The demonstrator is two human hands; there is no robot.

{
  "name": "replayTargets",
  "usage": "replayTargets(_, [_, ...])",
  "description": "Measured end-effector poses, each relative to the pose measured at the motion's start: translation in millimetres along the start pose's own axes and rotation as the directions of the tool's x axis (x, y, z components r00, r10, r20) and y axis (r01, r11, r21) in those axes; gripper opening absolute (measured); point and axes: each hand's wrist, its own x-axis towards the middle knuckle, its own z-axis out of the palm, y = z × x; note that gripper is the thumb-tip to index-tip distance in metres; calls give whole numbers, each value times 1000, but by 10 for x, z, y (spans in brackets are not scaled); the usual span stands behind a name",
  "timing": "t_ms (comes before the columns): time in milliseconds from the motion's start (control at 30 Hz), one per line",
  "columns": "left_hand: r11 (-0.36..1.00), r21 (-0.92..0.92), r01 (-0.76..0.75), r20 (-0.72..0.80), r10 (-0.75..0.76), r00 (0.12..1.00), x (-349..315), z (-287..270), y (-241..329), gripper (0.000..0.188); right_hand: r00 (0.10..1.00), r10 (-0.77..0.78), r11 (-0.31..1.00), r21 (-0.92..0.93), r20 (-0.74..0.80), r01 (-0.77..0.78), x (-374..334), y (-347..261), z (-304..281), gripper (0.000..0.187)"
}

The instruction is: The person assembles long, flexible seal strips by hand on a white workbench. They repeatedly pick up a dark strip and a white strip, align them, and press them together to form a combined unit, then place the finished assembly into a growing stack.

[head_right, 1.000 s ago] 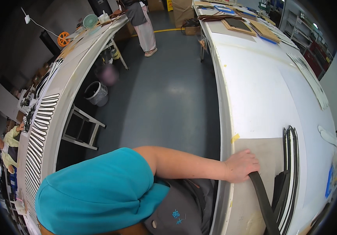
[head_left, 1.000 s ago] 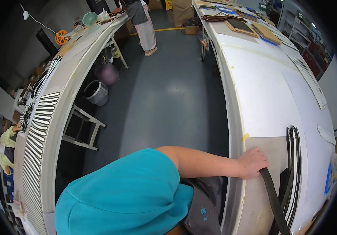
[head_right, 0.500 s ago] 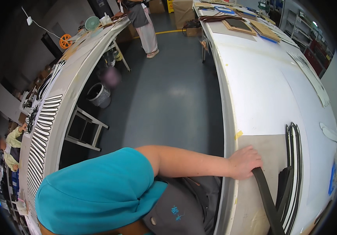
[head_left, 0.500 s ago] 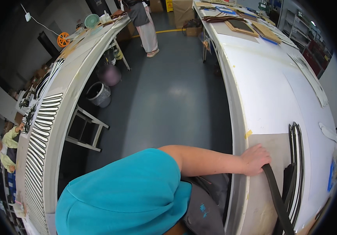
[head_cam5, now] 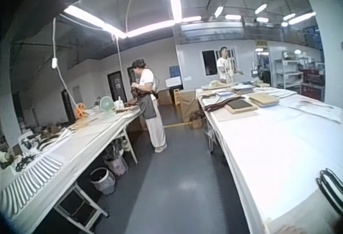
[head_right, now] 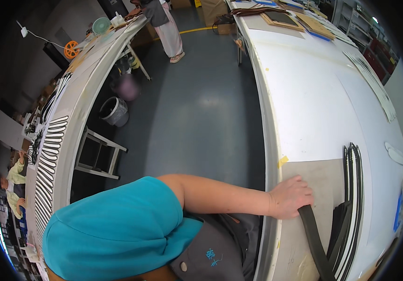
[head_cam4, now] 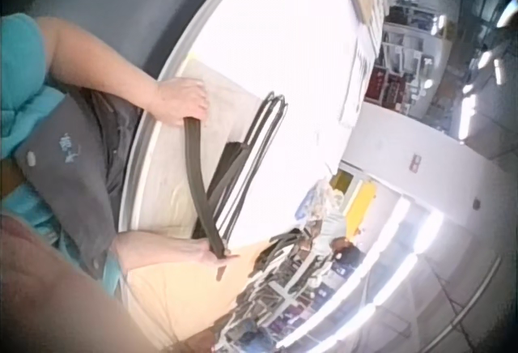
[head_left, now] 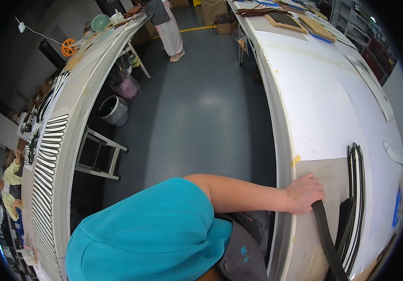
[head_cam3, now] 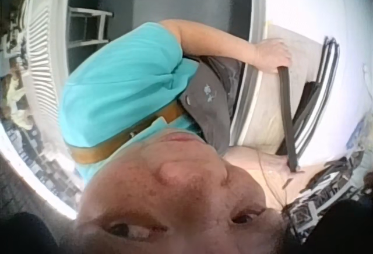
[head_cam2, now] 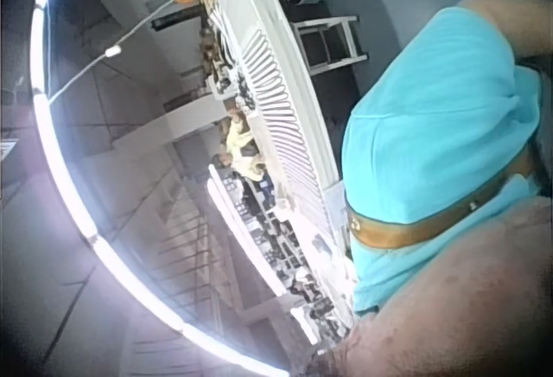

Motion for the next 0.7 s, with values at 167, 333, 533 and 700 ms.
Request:
replayTargets(167, [999,-25,-39,-42,38,998,-3,10,-33,19,1000,-2,999,-33,20,3,12,77,-34,36])
replayTargets(333, [1000,6,-23,0,23,1000,-10,-5,-34,20,995,-69,989,-123,67,76,159,187,-263,40])
replayTargets(533, [999,35,-30,1,30,1000,4,16,-24,23,914,-378,849,-337,149,406,412,410,-636,27])
replayTargets(700, [998,40,-40,-1,40,999,-5,6,-29,25,996,-87,993,-77,0,87,-96,22,10,17])
